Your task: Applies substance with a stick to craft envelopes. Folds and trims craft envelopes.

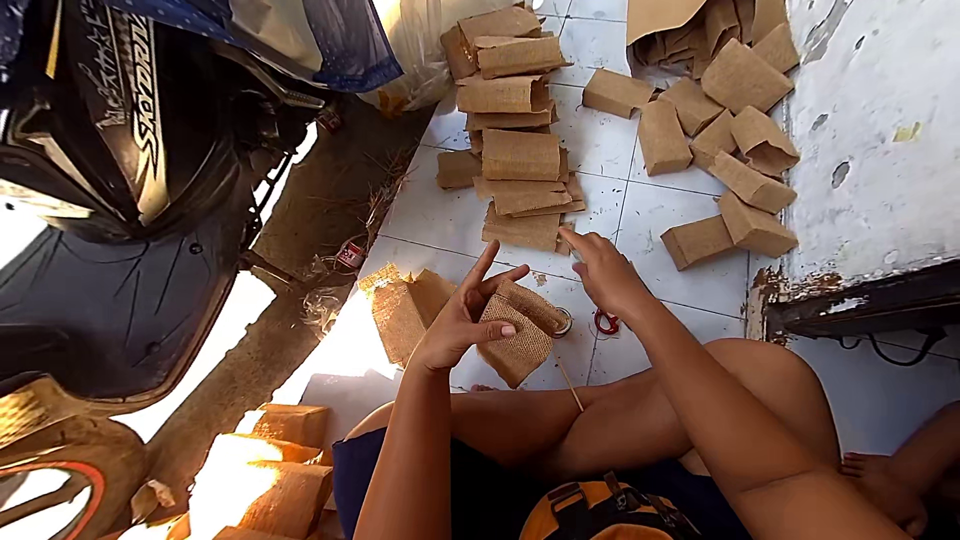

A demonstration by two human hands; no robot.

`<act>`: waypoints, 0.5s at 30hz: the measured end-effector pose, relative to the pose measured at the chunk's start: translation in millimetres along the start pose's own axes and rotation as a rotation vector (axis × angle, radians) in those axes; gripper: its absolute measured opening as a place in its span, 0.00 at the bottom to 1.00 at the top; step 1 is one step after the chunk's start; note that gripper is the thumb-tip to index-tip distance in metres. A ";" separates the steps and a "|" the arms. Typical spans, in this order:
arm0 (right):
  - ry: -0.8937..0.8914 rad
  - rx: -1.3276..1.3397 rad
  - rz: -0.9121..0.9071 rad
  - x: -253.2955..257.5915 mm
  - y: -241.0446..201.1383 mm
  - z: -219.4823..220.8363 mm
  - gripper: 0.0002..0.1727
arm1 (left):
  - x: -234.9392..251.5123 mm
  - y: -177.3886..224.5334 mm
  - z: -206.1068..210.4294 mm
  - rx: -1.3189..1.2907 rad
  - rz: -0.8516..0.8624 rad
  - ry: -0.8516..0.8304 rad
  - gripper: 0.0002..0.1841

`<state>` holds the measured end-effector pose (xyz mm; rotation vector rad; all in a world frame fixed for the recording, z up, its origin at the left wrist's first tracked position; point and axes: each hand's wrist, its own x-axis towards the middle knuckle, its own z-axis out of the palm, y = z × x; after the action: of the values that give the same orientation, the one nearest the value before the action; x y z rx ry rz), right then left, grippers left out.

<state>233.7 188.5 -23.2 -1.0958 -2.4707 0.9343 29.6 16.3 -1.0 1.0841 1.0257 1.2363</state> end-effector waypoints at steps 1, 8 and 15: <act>-0.037 -0.108 0.048 2.0 4.2 -2.6 0.38 | -0.3 0.1 -0.5 0.002 0.006 0.038 0.63; 0.239 0.172 -0.476 -35.4 -35.6 -32.6 0.10 | -4.5 2.2 -4.0 0.020 0.049 0.167 0.60; 0.302 -0.059 -0.682 -45.4 -48.1 -6.6 0.09 | -5.0 2.8 -1.9 -0.012 0.059 0.119 0.58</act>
<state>240.7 133.7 13.8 -0.3096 -2.3564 0.4490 26.8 11.6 1.5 1.0478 1.0814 1.3662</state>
